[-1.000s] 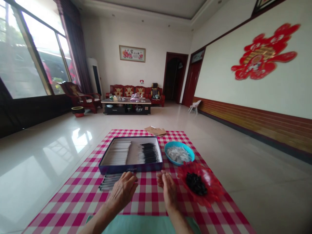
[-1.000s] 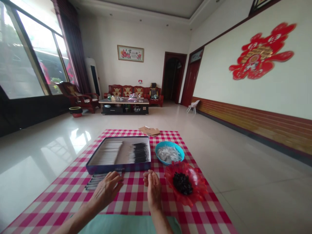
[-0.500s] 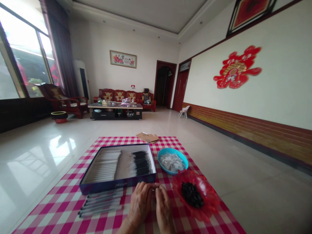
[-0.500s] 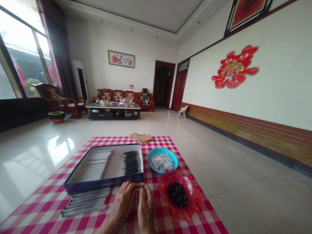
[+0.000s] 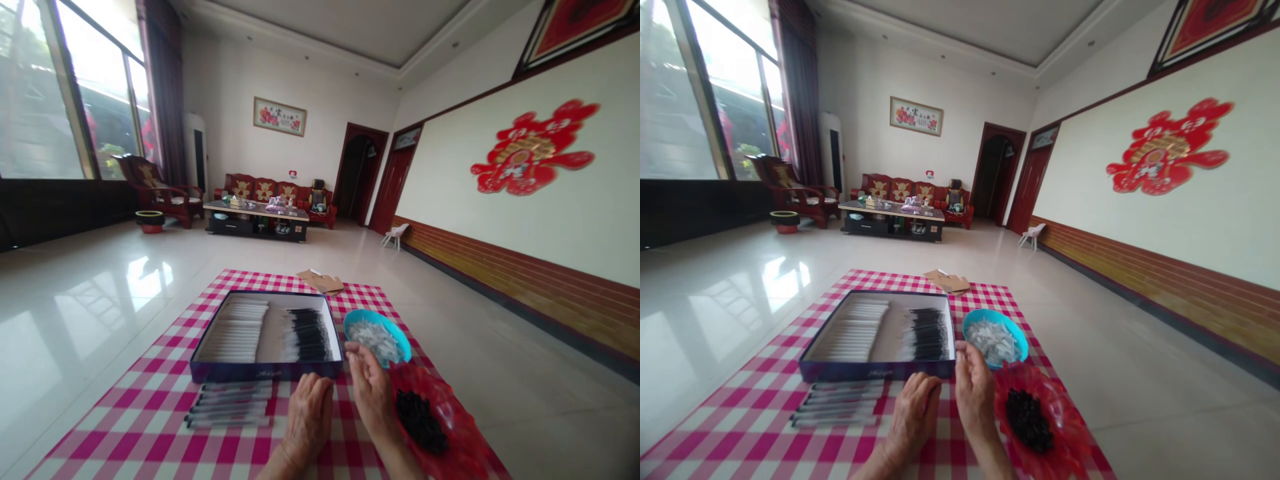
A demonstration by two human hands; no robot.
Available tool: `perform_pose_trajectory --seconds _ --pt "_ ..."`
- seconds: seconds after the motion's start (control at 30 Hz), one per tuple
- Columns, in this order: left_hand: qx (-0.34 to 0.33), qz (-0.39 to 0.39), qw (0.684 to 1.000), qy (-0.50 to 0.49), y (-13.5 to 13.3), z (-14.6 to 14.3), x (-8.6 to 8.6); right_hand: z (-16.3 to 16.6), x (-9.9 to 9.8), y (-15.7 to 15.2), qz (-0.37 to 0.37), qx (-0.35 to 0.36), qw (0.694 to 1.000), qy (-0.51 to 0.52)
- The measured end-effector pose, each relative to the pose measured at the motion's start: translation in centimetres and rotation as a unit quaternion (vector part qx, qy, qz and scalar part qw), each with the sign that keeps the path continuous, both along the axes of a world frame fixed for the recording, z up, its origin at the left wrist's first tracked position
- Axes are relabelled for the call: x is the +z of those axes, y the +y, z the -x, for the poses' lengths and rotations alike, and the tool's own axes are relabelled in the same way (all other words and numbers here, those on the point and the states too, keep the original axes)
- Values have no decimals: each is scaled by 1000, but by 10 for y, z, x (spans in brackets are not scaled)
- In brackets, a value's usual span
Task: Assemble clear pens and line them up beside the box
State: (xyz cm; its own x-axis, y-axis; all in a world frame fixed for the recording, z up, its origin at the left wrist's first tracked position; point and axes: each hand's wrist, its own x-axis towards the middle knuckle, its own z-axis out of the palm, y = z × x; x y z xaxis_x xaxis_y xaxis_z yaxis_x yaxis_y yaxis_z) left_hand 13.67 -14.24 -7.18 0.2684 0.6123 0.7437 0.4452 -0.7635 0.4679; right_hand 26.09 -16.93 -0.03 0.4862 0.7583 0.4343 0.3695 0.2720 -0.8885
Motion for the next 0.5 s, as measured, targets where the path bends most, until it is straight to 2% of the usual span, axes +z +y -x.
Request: perform_pose_trajectory --seconds 0.1,0.2,0.37,0.5 --pt "8 9 1000 4 1 1 1 -22 19 2 -29 -27 999 31" --pt "5 9 1000 2 2 3 0 -52 26 -14 -43 -82 995 46" --pt "-19 7 1000 -1 5 4 0 -107 15 -51 -32 -169 983 64" --pt "-27 12 1000 -1 2 1 -1 -132 3 -61 40 -165 985 42"
